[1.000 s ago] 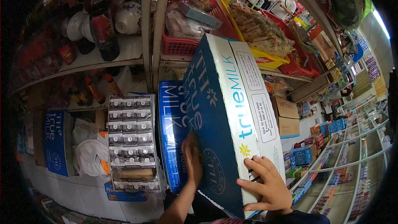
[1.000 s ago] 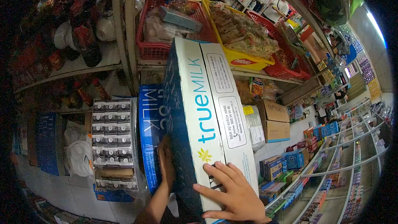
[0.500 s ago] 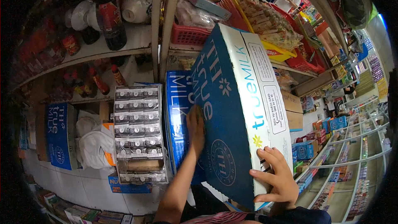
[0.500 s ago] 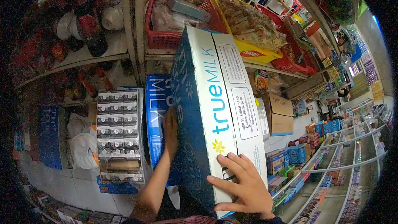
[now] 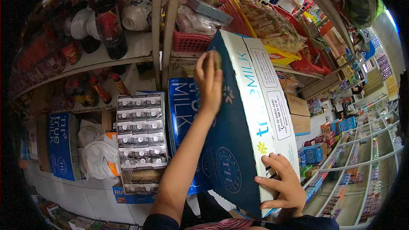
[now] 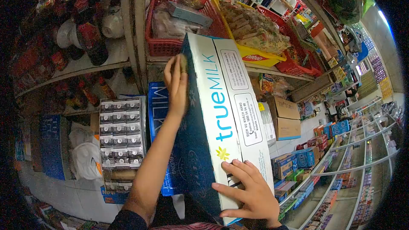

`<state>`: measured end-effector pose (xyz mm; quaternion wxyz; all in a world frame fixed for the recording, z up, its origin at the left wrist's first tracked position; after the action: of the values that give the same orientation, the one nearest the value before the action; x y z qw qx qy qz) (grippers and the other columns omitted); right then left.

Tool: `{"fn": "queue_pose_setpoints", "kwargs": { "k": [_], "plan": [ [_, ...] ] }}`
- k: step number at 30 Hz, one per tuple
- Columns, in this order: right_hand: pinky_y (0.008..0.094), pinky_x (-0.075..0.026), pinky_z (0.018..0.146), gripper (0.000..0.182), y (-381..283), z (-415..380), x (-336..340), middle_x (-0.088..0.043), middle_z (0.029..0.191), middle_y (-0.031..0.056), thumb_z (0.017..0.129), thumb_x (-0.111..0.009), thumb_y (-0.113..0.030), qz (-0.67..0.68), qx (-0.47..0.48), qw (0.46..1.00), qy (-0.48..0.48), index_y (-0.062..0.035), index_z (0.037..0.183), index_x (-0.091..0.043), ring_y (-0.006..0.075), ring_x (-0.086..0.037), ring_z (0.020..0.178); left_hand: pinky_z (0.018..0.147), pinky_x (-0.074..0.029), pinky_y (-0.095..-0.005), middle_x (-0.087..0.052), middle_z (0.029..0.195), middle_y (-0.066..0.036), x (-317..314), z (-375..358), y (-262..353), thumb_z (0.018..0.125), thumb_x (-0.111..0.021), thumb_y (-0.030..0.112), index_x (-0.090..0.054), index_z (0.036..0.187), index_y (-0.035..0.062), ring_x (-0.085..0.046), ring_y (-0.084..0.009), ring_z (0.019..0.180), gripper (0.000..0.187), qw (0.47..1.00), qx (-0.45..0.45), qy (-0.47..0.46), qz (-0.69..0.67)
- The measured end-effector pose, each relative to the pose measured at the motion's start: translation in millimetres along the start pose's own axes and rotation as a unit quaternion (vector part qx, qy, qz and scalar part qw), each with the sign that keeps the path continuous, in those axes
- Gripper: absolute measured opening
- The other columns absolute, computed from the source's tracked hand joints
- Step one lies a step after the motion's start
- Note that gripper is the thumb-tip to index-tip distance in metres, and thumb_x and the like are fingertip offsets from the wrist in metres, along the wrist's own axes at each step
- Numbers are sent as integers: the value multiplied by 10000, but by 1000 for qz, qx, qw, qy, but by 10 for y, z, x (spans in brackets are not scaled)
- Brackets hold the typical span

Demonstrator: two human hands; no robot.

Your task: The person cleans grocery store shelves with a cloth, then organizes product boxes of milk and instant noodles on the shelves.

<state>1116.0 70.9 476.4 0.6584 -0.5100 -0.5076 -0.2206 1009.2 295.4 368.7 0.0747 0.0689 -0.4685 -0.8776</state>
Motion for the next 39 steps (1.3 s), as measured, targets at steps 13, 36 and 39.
{"fn": "queue_pose_setpoints", "kwargs": {
  "k": [13,36,39],
  "plan": [
    [464,-242,962,573,35,5,-19,-424,1221,187,554,-693,-506,-9,6,1000,-27,-176,1018,-626,369,-381,1133,985,-219,-354,-325,1248,-169,91,-624,54,891,-370,210,-314,1274,2,-300,-273,1167,440,988,144,-7,-57],
    [471,-230,963,581,42,-30,-21,-413,1227,202,575,-690,-497,9,5,1000,-18,-129,1019,-620,376,-373,1134,813,-407,-380,-535,954,-181,337,-233,-1199,694,-430,-48,-571,907,16,-494,-345,937,263,905,50,-251,340],
    [470,-231,964,570,64,-31,-4,-412,1228,204,582,-691,-487,17,-3,1000,-17,-131,1022,-619,375,-372,1135,803,-412,-400,-536,964,-177,303,-186,-1476,676,-447,-50,-568,911,24,-493,-345,933,274,926,23,-223,303]
  ]
}}
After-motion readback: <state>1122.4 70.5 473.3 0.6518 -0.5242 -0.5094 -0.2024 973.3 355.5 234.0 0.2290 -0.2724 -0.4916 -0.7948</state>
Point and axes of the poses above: each hand's wrist, its own z-axis towards the middle knuckle, its own x-axis out of the back of the hand, y = z × x, the point moved 7 cm from there along z, towards the middle knuckle
